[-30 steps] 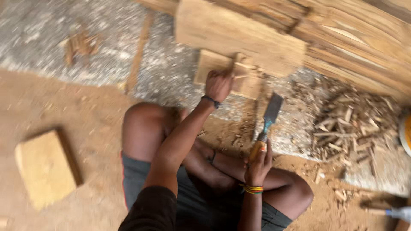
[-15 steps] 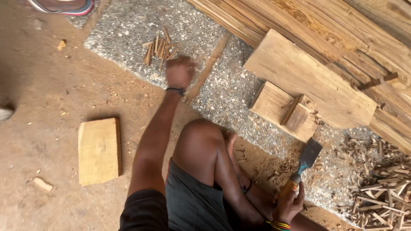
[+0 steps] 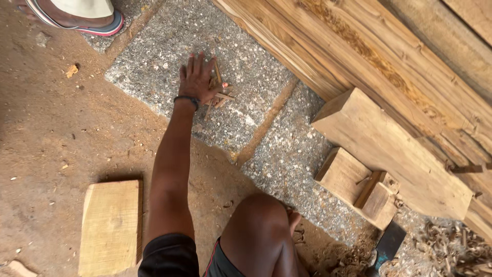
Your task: The person sits cross-legged on the ground and uses a chisel to carve small wooden blocks. They repeatedly scrape the surface of the wood to remove shavings, occasionally pausing to clear the debris by hand. The person works on multiple small blocks, moving them aside as they are finished.
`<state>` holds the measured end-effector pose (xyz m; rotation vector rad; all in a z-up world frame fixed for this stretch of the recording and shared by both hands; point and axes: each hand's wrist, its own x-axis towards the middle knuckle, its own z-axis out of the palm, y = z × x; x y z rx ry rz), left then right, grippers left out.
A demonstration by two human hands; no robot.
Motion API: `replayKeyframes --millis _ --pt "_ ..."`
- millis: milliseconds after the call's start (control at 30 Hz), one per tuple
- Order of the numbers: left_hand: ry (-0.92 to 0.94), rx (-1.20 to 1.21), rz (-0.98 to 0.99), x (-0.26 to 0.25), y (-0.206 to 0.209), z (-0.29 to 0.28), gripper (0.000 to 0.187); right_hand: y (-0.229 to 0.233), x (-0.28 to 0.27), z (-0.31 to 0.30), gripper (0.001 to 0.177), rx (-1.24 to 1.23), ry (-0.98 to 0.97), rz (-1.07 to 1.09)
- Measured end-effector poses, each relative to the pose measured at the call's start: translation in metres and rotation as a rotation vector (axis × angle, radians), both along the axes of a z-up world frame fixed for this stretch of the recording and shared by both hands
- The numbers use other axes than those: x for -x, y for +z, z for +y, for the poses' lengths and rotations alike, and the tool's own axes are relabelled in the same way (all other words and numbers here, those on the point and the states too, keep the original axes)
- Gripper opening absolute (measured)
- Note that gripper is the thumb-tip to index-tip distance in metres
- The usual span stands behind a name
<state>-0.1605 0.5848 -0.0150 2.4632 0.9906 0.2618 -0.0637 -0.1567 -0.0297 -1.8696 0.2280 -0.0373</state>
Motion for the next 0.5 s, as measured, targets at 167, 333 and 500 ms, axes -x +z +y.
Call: replayKeyframes --millis 167,333,500 --pt "-0.142 -0.032 0.290 -0.015 -0.022 -0.014 0.100 0.001 0.000 0.001 0.051 -0.009 0.036 0.021" --pt "-0.239 -0.215 0.177 -0.032 -0.093 -0.038 0.102 -0.007 0.065 -0.036 0.051 -0.080 0.006 0.036" --pt "-0.135 -0.300 0.089 -0.015 -0.090 -0.055 0.082 -0.008 0.056 -0.051 0.049 -0.086 0.101 -0.005"
